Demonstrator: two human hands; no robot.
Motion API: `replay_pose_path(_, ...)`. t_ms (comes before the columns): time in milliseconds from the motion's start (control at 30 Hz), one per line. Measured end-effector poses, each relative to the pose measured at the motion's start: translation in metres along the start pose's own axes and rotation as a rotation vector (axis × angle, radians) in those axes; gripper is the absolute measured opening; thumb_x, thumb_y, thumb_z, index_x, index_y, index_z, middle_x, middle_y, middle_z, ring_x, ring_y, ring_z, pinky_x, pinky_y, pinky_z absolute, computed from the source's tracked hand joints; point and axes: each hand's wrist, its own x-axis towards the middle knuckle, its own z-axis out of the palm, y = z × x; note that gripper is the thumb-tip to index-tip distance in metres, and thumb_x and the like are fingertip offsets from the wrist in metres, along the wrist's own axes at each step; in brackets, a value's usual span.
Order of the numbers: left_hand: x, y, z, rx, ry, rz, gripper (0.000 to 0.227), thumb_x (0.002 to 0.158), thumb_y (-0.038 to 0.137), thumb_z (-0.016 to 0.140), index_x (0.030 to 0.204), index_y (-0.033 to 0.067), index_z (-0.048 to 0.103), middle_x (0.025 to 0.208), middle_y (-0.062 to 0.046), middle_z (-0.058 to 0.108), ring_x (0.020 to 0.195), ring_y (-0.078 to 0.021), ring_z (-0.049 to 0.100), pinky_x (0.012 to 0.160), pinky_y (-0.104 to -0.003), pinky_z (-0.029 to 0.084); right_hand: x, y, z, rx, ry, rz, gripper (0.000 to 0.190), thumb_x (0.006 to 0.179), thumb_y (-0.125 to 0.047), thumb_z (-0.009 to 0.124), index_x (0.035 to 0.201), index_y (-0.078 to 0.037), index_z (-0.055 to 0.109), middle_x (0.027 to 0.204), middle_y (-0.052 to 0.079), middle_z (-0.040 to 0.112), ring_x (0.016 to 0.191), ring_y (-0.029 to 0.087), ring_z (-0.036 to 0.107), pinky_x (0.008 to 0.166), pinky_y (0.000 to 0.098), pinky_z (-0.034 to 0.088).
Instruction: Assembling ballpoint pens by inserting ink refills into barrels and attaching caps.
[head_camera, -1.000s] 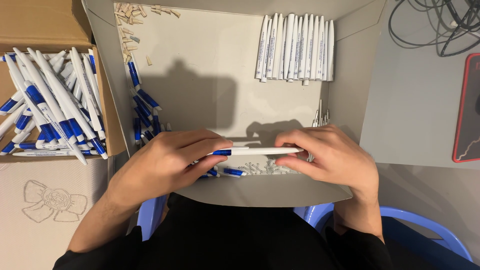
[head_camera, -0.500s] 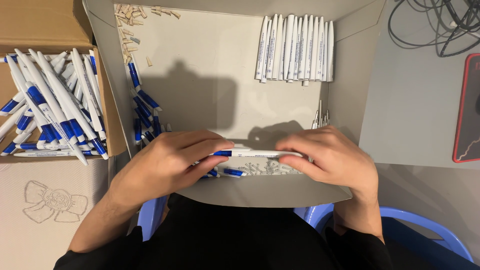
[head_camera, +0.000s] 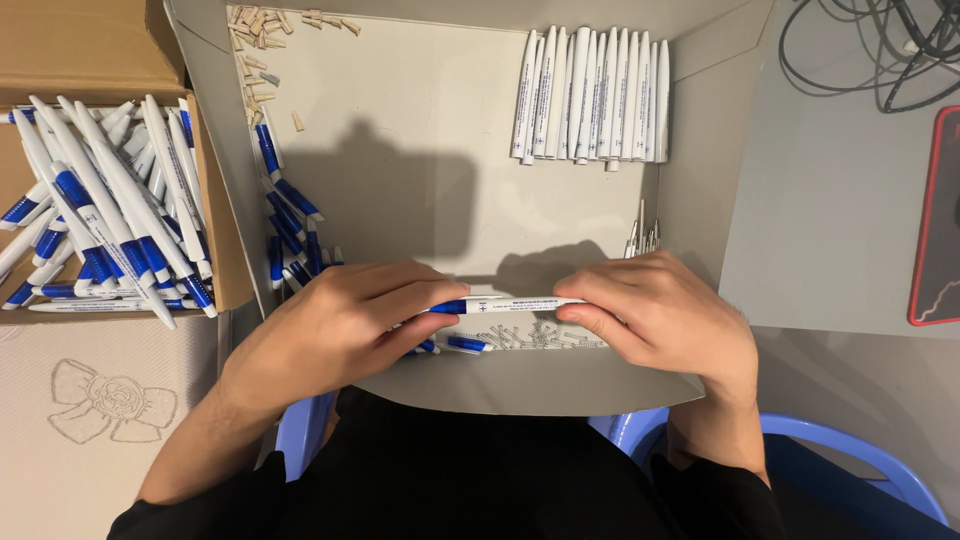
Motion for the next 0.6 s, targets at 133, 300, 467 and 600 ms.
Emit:
replay_pose_path(133,0.002,0.002,0.0,0.004,0.013,0.038,0.024,0.099,0.01,0.068,0.119,-0.0026,0.066,0.104,-0.015,0.073,0.086,-0.0279,0.073,0.081,-0.04,0.061,0.002,-0.002,-0.003,0.001,0.009,-0.039,0.027,0.107,-0.026,0.046,0.092,-0.012,0.064,0.055,-0.001,0.045,0.041,0.018,0.035,0.04,0.032,0.028)
replay_pose_path(300,0.006,0.006,-0.004,0.042,0.029,0.065,0.023,0.097,0.009,0.07,0.115,-0.0057,0.068,0.106,-0.017,0.074,0.09,-0.0299,0.074,0.085,-0.042,0.063,0.001,0.0,-0.003,0.037,0.003,-0.022,0.028,0.105,-0.029,0.049,0.09,-0.011,0.064,0.054,0.001,0.044,0.041,0.02,0.039,0.042,0.0342,0.03)
replay_pose_path(467,-0.006,0.012,-0.018,0.144,0.056,-0.033,0.018,0.096,0.006,0.073,0.112,0.0001,0.07,0.095,-0.012,0.076,0.079,-0.0219,0.075,0.078,-0.029,0.07,-0.008,0.014,-0.004,0.13,-0.026,-0.03,0.05,0.095,-0.053,0.055,0.121,-0.011,0.065,0.067,-0.008,0.069,0.046,0.01,0.061,0.044,0.0281,0.045)
replay_pose_path(600,-0.038,0.035,-0.052,0.444,0.268,-0.284,0.014,0.108,0.003,0.069,0.114,-0.0081,0.075,0.104,-0.02,0.074,0.09,-0.0297,0.068,0.085,-0.04,0.056,-0.006,0.011,-0.008,0.057,0.044,0.047,0.03,0.102,-0.035,0.052,0.113,-0.015,0.071,0.065,-0.008,0.068,0.043,0.005,0.057,0.041,0.0232,0.046)
